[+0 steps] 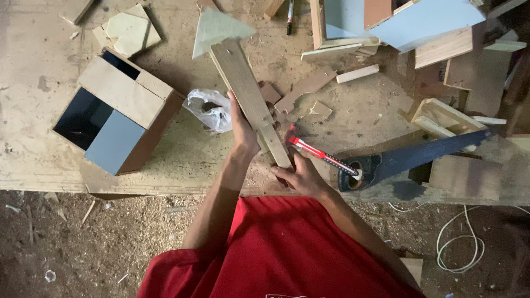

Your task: The person assembles a wooden structure by hammering nails into wooden pieces and sawing a plank to size. They handle a hammer, nails, and a hand saw while working on a cluttered workbench.

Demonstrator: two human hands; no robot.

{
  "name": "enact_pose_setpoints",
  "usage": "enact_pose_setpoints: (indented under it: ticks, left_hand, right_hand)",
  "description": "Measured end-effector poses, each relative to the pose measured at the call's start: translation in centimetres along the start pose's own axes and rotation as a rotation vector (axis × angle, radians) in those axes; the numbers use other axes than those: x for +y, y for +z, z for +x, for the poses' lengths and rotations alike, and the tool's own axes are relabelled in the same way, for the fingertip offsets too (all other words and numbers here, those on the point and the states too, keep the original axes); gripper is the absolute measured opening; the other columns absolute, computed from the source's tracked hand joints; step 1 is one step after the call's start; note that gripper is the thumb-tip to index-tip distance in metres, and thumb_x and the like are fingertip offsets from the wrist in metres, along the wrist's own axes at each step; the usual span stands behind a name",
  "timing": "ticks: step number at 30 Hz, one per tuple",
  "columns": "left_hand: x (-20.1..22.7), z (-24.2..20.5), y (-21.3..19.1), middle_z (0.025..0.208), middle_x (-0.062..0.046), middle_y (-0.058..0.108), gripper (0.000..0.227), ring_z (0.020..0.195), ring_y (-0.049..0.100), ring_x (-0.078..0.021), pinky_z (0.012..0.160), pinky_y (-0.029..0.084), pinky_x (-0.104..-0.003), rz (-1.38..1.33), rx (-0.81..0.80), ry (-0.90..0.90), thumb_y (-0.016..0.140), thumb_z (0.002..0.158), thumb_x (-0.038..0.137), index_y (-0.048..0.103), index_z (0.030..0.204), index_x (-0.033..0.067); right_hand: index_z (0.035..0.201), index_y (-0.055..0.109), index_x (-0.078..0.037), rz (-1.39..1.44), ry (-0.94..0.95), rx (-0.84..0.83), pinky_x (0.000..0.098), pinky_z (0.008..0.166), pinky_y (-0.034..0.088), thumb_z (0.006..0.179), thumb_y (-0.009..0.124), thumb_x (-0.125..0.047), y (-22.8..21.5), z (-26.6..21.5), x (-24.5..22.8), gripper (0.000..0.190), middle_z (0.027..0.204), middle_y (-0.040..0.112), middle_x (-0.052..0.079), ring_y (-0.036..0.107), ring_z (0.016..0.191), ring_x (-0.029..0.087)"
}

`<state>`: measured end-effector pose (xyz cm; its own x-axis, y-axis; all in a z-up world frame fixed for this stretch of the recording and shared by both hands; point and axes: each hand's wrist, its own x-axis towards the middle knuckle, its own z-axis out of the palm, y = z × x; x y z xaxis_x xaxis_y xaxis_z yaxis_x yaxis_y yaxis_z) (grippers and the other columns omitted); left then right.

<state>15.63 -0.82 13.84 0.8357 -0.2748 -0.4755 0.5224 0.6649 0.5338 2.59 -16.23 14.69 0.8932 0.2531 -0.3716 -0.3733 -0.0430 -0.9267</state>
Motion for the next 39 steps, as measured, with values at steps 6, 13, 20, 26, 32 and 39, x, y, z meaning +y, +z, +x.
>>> enact_pose_setpoints:
  ticks: [6,13,20,26,32,39]
  left_hand:
    - [-0.8,0.1,-0.5,0.086,-0.011,0.063,0.088,0.071,0.062,-0.0251,0.061,0.055,-0.044,-0.041,-0.015,0.031,0.034,0.092,0.084,0.059,0.136,0.0120]
    - [-2.3,0.5,-2.1,0.090,-0.013,0.067,0.093,0.071,0.067,-0.0272,0.061,0.058,-0.045,0.058,0.101,0.055,0.033,0.089,0.084,0.059,0.133,0.0068]
    - [-2.1,0.0,-3.9,0.088,-0.013,0.066,0.096,0.068,0.067,-0.0250,0.061,0.057,-0.042,0.072,0.089,0.061,0.030,0.092,0.086,0.061,0.134,0.0053]
    - [-3.3,0.3,-6.7,0.086,-0.013,0.070,0.099,0.064,0.068,-0.0242,0.055,0.059,-0.044,0.255,0.120,-0.060,0.023,0.087,0.086,0.062,0.113,-0.0018]
    - [-6.9,1.4,-8.7,0.085,-0.015,0.068,0.081,0.065,0.063,-0.0233,0.058,0.055,-0.042,0.441,0.240,0.138,0.031,0.105,0.071,0.062,0.117,-0.0031]
    - [-5.4,1.3,-7.5,0.086,-0.018,0.067,0.078,0.063,0.069,-0.0261,0.054,0.060,-0.042,0.255,0.197,0.094,0.037,0.101,0.067,0.054,0.126,-0.0044]
  right_hand:
    - [0.114,0.060,-0.004,-0.017,0.045,0.005,0.0277,0.056,0.049,0.091,0.073,-0.029,-0.3,0.1,0.3,0.037,0.078,0.062,0.000,0.059,0.064,0.009]
    - [0.093,0.056,-0.001,-0.056,-0.053,-0.021,0.0286,0.067,0.043,0.114,0.053,-0.034,-2.0,0.7,4.5,0.039,0.075,0.050,0.003,0.047,0.068,0.009]
    - [0.109,0.068,-0.014,-0.148,0.286,0.237,0.0381,0.056,0.054,0.098,0.055,-0.029,-4.7,3.2,9.1,0.023,0.091,0.071,0.006,0.063,0.064,0.021]
    - [0.114,0.064,-0.008,-1.084,-0.064,0.464,0.0632,0.077,0.045,0.085,0.066,-0.035,-6.0,3.1,14.2,0.039,0.102,0.069,0.019,0.066,0.094,0.039]
    - [0.117,0.064,-0.009,-1.040,0.261,0.301,0.0654,0.090,0.043,0.094,0.060,-0.039,-7.2,3.0,15.2,0.038,0.099,0.072,0.014,0.070,0.093,0.035]
    - [0.115,0.067,-0.008,-0.739,0.293,0.160,0.0423,0.068,0.057,0.095,0.066,-0.034,-7.6,3.3,12.2,0.033,0.086,0.075,0.014,0.075,0.078,0.032]
